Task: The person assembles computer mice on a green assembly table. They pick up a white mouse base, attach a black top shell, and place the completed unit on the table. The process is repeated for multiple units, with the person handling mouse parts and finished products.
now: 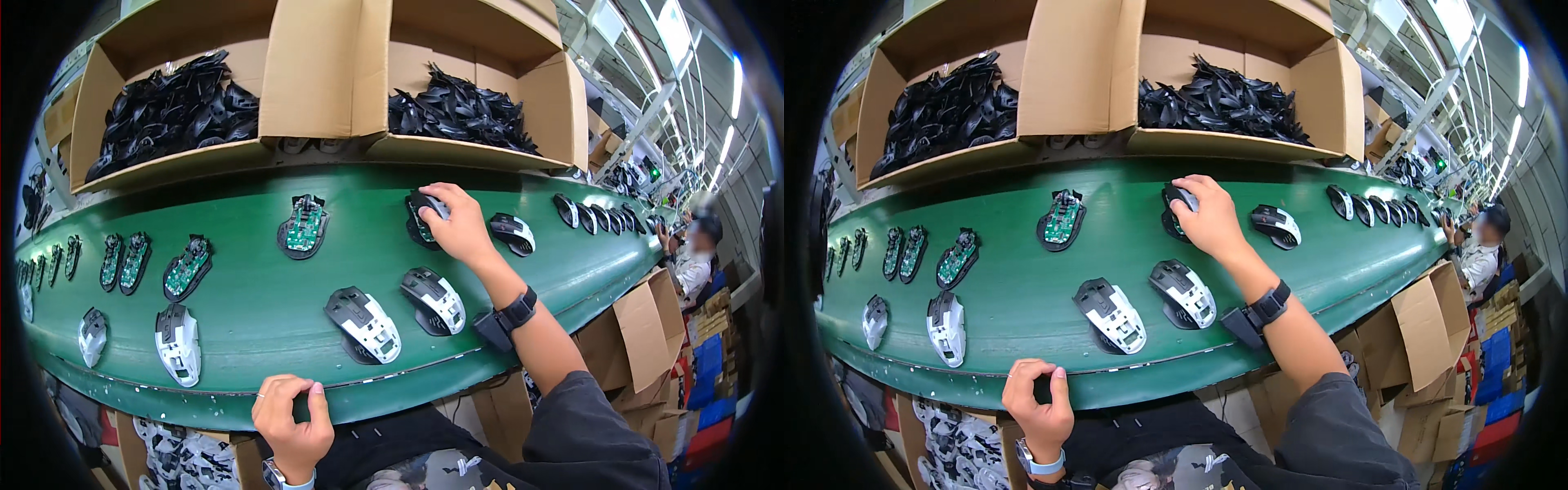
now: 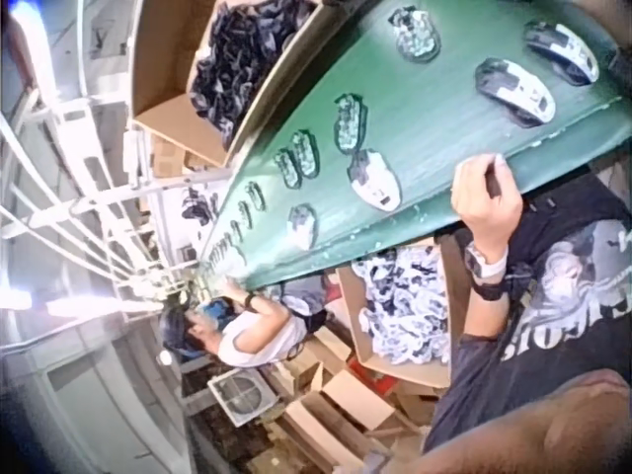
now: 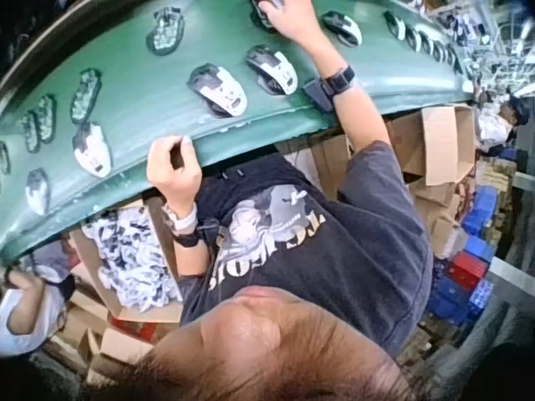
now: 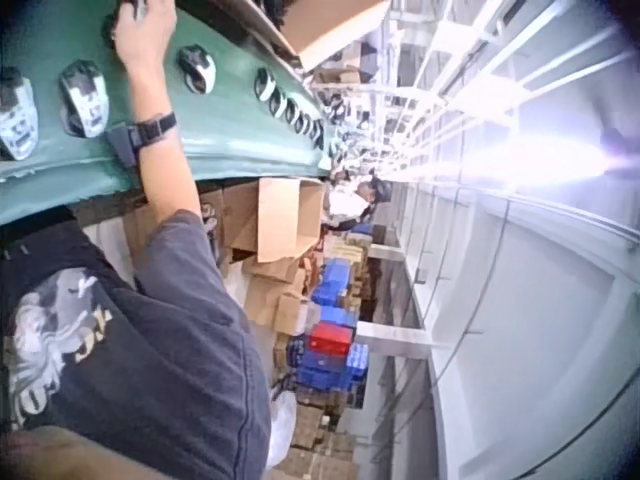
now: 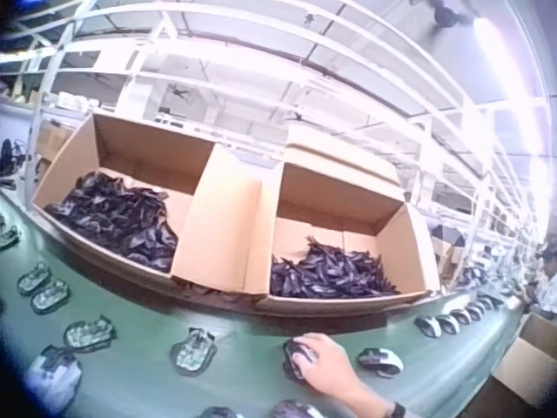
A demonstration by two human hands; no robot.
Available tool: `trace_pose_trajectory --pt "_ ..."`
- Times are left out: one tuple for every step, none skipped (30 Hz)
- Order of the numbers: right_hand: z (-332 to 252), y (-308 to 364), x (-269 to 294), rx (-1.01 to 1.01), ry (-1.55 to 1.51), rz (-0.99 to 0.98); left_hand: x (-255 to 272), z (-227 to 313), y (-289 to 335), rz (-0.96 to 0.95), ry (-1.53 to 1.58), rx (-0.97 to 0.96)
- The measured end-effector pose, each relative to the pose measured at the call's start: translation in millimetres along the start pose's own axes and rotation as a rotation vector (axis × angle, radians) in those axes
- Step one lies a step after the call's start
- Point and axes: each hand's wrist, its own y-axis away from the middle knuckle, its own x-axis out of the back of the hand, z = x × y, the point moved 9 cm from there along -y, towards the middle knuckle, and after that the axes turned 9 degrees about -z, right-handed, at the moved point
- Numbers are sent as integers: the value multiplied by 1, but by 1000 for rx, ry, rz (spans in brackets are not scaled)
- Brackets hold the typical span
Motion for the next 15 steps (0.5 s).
trace_pose_trajectory --pt "0 -1 -2 -45 -5 13 1 -2 0 12 11 11" --pt "0 -3 -6 -42 35 17 3 -3 0 18 2 2" --pt "1 -2 -8 -46 76 27 3 -3 -1 17 -4 -12" --pt "2 -2 -9 -51 117 37 3 -3 -1 16 -10 -26" --pt "4 -4 -12 -54 146 6 2 -4 -1 13 -4 -20" --pt "3 -5 -17 -57 167 -24 3 -5 -1 8 -7 -16" --pt "3 -7 -22 -60 187 -53 3 -6 -1 2 -9 -12" --pt "1 -6 -24 -60 216 -55 3 -8 -1 -6 5 -1" --pt "-2 -2 -27 -60 245 -60 3 -10 0 -15 20 12" --pt "-5 2 -29 -61 275 -64 3 -12 1 -25 35 25" --pt "-6 6 -28 -49 268 -94 4 -12 0 -24 51 20" --pt "-2 12 -16 -41 271 -116 5 -10 -4 -24 77 8" --pt "2 15 -14 -21 258 -153 8 -11 -4 -18 85 10" --pt "8 17 -10 -13 259 -177 11 -14 -2 -12 102 31" --pt "16 21 -5 -25 278 -204 14 -16 -1 -8 122 50"
